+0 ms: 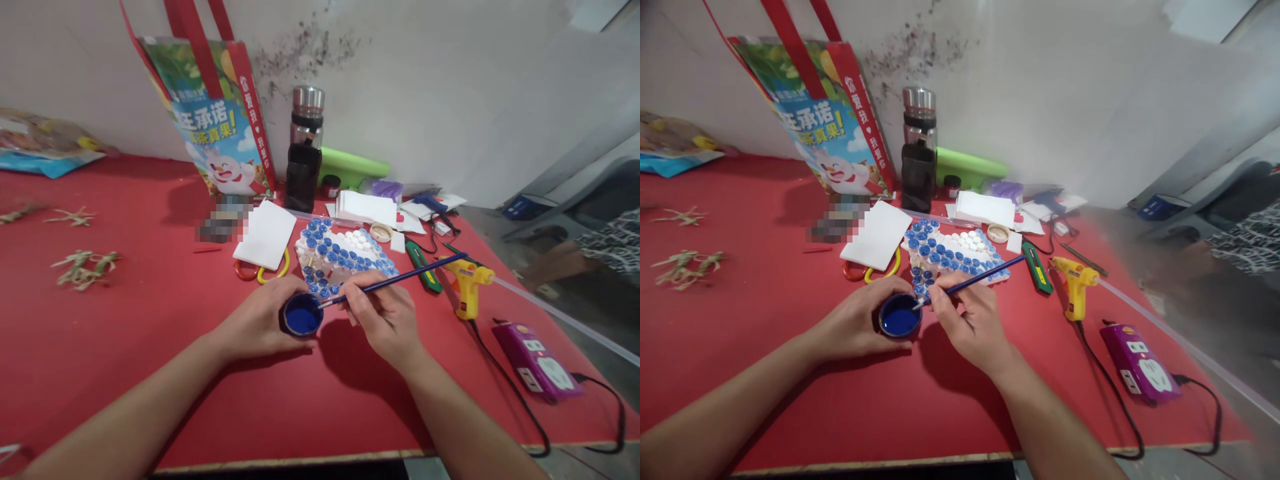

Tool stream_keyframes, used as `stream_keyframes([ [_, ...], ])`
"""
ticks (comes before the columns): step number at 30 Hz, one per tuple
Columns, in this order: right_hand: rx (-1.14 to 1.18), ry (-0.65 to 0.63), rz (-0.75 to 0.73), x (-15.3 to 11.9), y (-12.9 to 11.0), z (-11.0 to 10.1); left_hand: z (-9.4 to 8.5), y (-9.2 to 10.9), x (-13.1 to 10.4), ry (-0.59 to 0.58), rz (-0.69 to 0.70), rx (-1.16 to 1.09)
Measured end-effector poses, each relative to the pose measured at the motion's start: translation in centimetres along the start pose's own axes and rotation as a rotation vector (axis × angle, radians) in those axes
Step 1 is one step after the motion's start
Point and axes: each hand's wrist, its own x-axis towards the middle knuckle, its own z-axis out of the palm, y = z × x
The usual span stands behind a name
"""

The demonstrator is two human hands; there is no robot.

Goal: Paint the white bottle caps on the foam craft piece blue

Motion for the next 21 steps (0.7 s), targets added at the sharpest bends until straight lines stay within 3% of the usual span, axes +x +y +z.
stream_keyframes([
  [7,-0.118,-0.096,-0.125,0.35,0.04,0.63,0.02,0.85,0.07,-0.003,0.020,-0.037],
  [21,-0.135,-0.136,-0.080,0.24,0.63,0.94,-0.04,0.27,-0.04,-0.029,0.001,-0.063],
])
